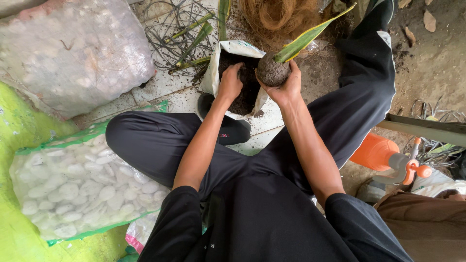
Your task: The person sits on the floor and shapes a soil ball around the roots of a snake plant. They repeatedly grab soil from a white bag, press it onto the root ball, and mold it with both hands to form a compact ball around the plant base.
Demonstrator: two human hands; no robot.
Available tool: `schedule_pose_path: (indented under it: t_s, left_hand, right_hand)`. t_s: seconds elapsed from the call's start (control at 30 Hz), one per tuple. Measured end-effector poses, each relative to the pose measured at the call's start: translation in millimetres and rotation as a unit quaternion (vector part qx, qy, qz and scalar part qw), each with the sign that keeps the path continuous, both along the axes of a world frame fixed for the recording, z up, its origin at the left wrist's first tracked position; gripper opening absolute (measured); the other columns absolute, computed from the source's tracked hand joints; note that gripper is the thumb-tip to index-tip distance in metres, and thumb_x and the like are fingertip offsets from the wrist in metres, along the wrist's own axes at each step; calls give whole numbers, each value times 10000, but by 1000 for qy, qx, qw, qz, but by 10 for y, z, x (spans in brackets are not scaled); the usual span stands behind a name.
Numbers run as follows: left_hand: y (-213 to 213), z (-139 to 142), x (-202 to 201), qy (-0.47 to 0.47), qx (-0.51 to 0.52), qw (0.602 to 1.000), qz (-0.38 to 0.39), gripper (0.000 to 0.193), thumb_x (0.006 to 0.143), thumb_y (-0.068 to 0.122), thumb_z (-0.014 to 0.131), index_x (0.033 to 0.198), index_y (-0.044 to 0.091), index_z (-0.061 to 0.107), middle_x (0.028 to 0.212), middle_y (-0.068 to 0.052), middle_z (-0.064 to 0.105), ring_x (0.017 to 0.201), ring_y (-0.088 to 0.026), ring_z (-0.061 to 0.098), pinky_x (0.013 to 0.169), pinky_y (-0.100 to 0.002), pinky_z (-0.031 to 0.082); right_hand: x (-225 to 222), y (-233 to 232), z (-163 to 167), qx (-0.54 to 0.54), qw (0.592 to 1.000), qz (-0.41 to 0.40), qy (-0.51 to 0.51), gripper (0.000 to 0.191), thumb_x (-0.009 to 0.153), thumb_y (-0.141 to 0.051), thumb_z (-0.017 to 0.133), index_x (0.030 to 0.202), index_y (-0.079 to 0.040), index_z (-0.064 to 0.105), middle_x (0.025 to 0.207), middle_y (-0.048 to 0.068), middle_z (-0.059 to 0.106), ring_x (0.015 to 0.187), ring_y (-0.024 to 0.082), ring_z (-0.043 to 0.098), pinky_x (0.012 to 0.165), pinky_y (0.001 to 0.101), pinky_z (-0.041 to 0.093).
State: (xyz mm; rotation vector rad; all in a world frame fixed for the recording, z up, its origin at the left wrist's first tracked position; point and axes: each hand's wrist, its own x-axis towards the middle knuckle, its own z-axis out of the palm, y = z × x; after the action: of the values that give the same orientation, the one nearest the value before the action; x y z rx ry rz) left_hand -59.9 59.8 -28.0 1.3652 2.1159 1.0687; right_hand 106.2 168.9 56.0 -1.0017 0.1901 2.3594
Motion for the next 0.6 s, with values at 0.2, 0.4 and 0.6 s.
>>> schedule_pose_path:
  t_s: [0.2,0.4,0.6]
  left_hand:
    - [40,393,-31,-209,-147,962,94,509,838,-97,526,1340,-13,554,966,-240,725,860,-394,791,697,-472,599]
    - [70,202,-37,27,-60,996,67,182,1094,85,691,1189,-60,637,992,-297,720,940,-455,711,796,-487,571]
    - [-14,-4,-172,-64,-41,997,18,399,794,-86,589,1192,-59,614,993,-271,722,838,-365,762,704,-446,587]
  right_hand:
    - [-15,-7,45,-13,1000,-9,-2,526,1029,-445,419,1370,-62,536,1351,209,609,1270,382,594,1097,607,499]
    - [-10,-24,72,-21,1000,-14,3,542,1030,-449,412,1388,-57,517,1368,218,592,1274,389,589,1102,609,500]
    - [-19,-15,66,-15,1000,-9,4,528,1027,-443,414,1379,-66,524,1356,210,599,1267,383,590,1089,606,506]
